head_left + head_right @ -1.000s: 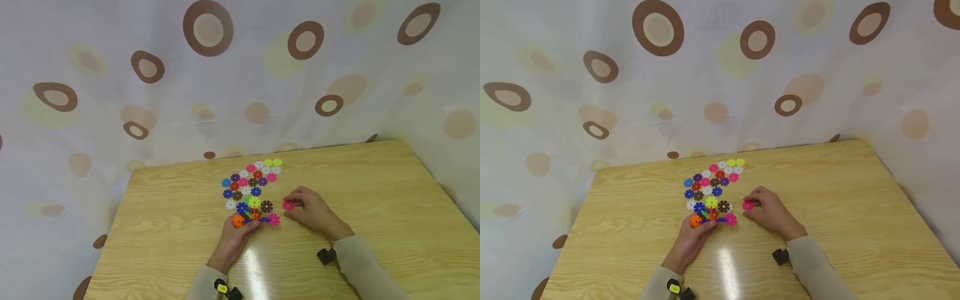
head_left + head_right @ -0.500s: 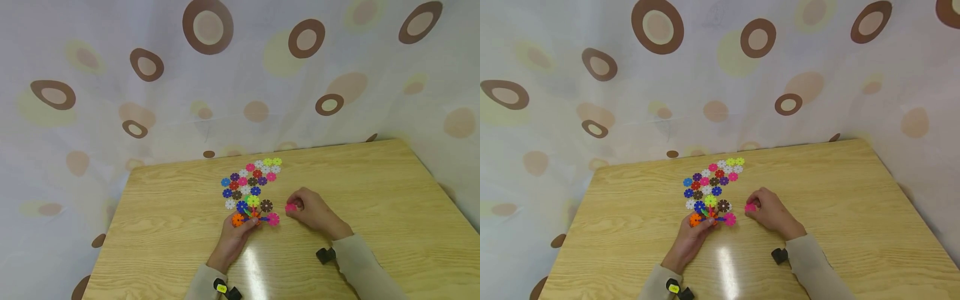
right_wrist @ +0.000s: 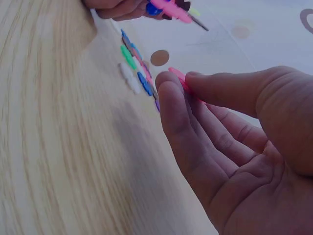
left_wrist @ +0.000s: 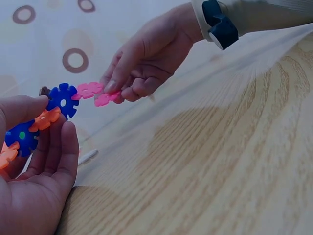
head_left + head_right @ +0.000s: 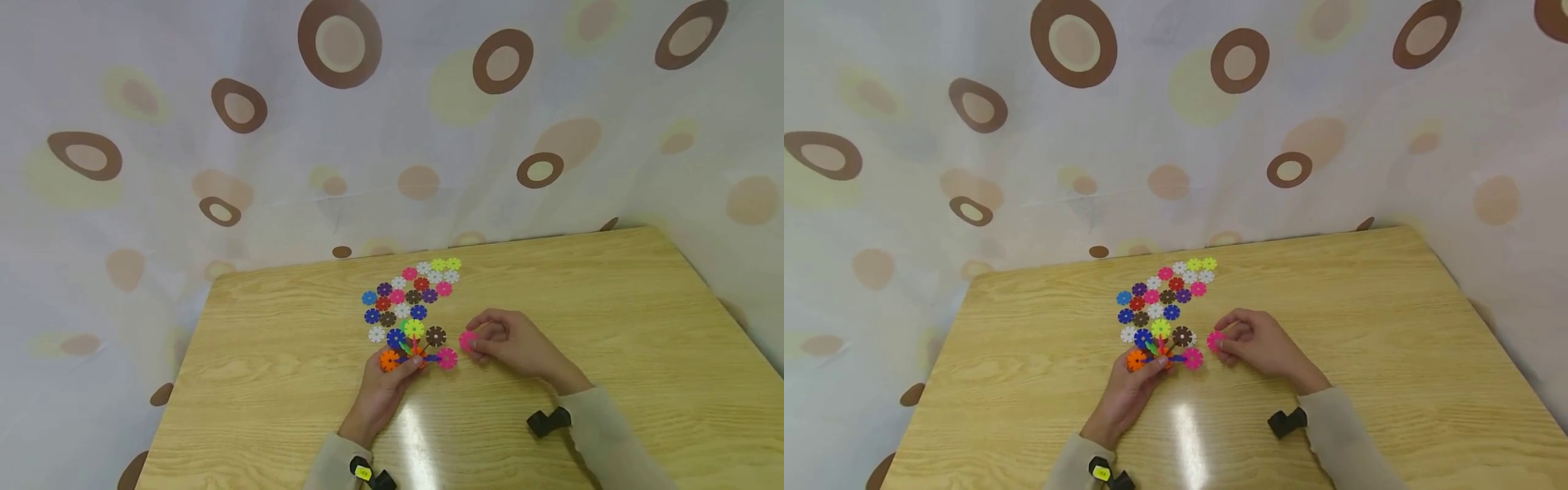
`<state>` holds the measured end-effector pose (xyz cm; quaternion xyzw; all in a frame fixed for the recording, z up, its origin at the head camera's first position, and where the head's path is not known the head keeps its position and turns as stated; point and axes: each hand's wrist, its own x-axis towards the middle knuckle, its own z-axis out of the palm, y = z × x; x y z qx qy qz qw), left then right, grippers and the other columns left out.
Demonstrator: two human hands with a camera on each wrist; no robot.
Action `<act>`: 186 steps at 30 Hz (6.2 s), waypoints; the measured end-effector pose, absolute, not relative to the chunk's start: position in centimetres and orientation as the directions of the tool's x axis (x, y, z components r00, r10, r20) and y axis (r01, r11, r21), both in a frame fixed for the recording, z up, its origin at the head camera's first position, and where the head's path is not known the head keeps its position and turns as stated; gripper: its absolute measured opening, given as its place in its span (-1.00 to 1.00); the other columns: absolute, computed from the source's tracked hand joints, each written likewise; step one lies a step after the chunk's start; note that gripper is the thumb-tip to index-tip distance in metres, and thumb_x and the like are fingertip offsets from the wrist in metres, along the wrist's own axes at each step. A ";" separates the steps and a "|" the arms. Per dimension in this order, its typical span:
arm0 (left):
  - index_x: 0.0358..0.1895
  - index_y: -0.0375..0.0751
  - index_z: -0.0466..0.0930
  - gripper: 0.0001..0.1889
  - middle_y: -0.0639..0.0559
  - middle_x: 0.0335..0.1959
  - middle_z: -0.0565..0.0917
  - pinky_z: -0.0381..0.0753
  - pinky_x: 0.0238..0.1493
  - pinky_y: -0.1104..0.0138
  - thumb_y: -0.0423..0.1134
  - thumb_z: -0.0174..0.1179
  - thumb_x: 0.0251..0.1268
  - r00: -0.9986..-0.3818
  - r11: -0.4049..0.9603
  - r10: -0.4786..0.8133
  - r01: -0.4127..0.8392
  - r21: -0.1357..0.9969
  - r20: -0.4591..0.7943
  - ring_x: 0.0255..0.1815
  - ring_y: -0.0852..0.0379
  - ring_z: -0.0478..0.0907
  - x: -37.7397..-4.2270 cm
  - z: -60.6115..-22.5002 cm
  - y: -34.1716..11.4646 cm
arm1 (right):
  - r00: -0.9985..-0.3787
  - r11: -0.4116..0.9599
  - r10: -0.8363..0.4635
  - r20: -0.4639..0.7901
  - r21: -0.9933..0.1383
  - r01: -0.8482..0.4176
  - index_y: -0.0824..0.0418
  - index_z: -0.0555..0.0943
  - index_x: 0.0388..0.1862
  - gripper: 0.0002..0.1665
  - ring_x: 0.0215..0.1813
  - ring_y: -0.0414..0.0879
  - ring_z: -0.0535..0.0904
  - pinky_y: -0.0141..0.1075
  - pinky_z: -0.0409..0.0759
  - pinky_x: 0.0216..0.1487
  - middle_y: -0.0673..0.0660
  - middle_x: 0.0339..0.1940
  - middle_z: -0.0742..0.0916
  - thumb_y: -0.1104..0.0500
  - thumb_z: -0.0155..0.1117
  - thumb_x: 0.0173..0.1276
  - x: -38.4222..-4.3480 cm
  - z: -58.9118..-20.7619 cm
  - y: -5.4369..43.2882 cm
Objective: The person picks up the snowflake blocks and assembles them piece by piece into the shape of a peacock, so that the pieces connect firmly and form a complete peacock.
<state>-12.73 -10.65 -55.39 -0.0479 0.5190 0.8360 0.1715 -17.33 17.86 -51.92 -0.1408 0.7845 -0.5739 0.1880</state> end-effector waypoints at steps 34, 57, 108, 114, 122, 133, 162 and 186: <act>0.37 -0.31 0.49 -0.53 0.09 -0.04 0.78 0.87 0.12 0.25 -0.56 0.25 0.46 -0.958 -0.488 0.191 -0.283 0.826 -0.215 -0.11 0.17 0.78 -12.5 -55.6 -10.5 | -0.850 0.130 -0.478 -0.223 -0.975 0.182 0.61 0.54 0.23 -0.56 -0.23 -0.06 0.89 -0.17 0.91 -0.14 0.49 -0.12 0.86 0.24 0.33 0.63 -16.7 -51.1 16.3; 0.36 -0.19 0.51 -0.54 0.09 -0.02 0.77 0.87 0.12 0.26 -0.56 0.25 0.48 -0.971 -0.477 0.174 -0.231 0.848 -0.167 -0.11 0.14 0.77 -12.5 -55.8 -10.5 | -0.840 0.064 -0.501 -0.207 -0.977 0.203 0.62 0.50 0.26 -0.59 -0.14 -0.07 0.89 -0.23 0.90 -0.07 0.40 -0.10 0.87 0.29 0.24 0.67 -16.5 -51.8 16.0; 0.24 -0.46 0.64 -0.58 -0.26 0.12 0.81 0.83 0.17 0.35 -0.50 0.45 0.34 -0.993 -0.178 -0.006 -0.117 0.977 -0.120 -0.06 0.19 0.83 -12.2 -55.7 -9.7 | -0.915 -0.051 -0.282 -0.289 -0.948 0.315 0.57 0.53 0.12 -0.73 -0.28 -0.17 0.87 -0.28 0.90 -0.14 0.21 -0.25 0.91 0.36 0.26 0.62 -15.5 -50.8 13.5; 0.25 -0.43 0.63 -0.57 -0.22 0.09 0.83 0.85 0.14 0.32 -0.53 0.43 0.35 -0.992 -0.189 0.001 -0.120 0.975 -0.123 -0.16 0.15 0.86 -12.1 -55.7 -9.8 | -0.921 0.032 -0.288 -0.264 -0.963 0.266 0.59 0.53 0.11 -0.70 -0.28 -0.14 0.86 -0.22 0.91 -0.13 0.33 -0.21 0.89 0.34 0.28 0.61 -15.4 -50.4 13.4; 0.23 -0.44 0.62 -0.62 -0.14 -0.09 0.86 0.85 0.12 0.32 -0.50 0.40 0.40 -0.993 -0.196 0.044 -0.115 0.974 -0.109 -0.19 0.12 0.86 -12.1 -56.0 -10.2 | -0.884 0.054 -0.363 -0.293 -0.954 0.294 0.61 0.55 0.14 -0.68 -0.28 -0.16 0.84 -0.27 0.90 -0.14 0.19 -0.25 0.89 0.33 0.27 0.62 -15.5 -50.4 14.1; 0.21 -0.48 0.63 -0.63 -0.04 -0.10 0.86 0.85 0.14 0.32 -0.52 0.40 0.38 -0.994 -0.206 0.040 -0.103 0.973 -0.097 -0.19 0.13 0.86 -12.1 -55.9 -10.0 | -0.908 -0.025 -0.323 -0.267 -0.957 0.291 0.59 0.54 0.12 -0.71 -0.27 -0.16 0.86 -0.28 0.89 -0.16 0.19 -0.26 0.90 0.34 0.28 0.62 -15.2 -50.6 13.6; 0.21 -0.21 0.62 -0.65 0.10 -0.03 0.79 0.85 0.17 0.23 -0.55 0.24 0.44 -0.977 -0.489 0.143 -0.207 0.847 -0.156 -0.07 0.15 0.80 -12.5 -55.7 -10.4 | -0.956 0.432 -0.290 -0.054 -0.898 -0.081 0.28 0.73 0.20 -0.73 -0.12 -0.14 0.76 -0.37 0.77 -0.10 0.11 -0.10 0.85 0.23 0.26 0.66 -17.2 -52.6 14.2; 0.47 -0.41 0.42 -0.46 0.05 0.14 0.78 0.82 0.30 0.16 -0.52 0.25 0.46 -0.970 -0.489 0.173 -0.233 0.841 -0.168 0.07 0.09 0.83 -12.5 -56.1 -10.5 | -0.958 0.483 -0.285 -0.018 -0.867 -0.127 0.15 0.77 0.04 -0.82 -0.20 -0.13 0.78 -0.38 0.76 -0.12 0.06 -0.22 0.84 0.25 0.47 0.51 -17.2 -52.6 14.5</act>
